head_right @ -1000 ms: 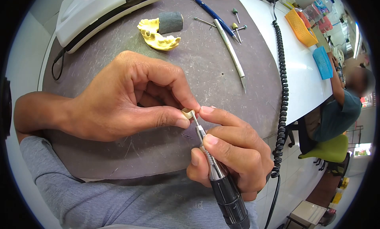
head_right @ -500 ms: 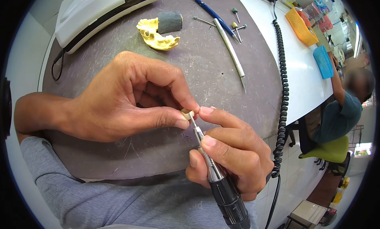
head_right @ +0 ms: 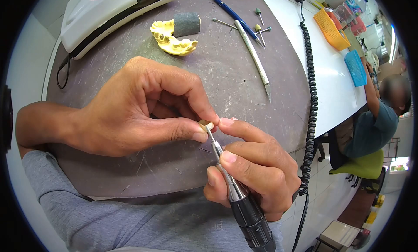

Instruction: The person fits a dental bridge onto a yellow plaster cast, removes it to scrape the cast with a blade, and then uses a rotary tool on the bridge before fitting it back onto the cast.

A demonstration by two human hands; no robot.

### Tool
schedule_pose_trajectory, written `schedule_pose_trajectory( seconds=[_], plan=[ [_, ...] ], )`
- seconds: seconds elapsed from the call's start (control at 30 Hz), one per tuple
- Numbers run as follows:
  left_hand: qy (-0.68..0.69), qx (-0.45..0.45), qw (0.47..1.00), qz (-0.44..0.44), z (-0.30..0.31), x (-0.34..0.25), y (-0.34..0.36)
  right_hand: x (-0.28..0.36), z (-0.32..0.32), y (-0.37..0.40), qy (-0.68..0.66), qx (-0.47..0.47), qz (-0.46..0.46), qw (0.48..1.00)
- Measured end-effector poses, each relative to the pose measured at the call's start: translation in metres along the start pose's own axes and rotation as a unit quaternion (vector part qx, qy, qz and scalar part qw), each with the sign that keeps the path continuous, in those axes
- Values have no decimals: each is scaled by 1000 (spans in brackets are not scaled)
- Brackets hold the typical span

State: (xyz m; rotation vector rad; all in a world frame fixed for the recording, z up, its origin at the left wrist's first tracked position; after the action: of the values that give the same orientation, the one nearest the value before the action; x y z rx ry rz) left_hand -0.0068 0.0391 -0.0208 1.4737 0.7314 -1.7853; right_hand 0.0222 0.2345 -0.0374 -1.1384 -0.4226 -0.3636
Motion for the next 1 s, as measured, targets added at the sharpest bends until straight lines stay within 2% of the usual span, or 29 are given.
schedule_pose_trajectory(
  seconds=[0.5,0.77,0.87,1.0],
  plan=[
    [-7,-2,1000,-5,0,0,0,-1,-1,0,4,0,8,1000],
    [-4,0,1000,-11,0,1,0,-4,-2,2,-24,-41,15,999],
    [-6,-1,1000,-11,0,1,0,-1,0,0,-14,-10,14,1000],
    [-6,-3,1000,-9,1,0,1,-3,-1,0,-9,-26,15,1000]
  ],
)
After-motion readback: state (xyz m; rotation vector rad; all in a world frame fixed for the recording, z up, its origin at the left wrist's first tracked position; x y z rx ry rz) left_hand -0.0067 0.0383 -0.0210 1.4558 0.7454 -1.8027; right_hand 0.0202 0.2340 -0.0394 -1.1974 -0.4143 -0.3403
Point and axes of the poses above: each hand's wrist, its own y-axis away from the middle knuckle, its own z-axis out of the back of the hand, x = y × z, the point moved 3 cm from there along -y, towards the middle knuckle, and after that the axes turned 6 degrees about -y, right-handed, at the moved point
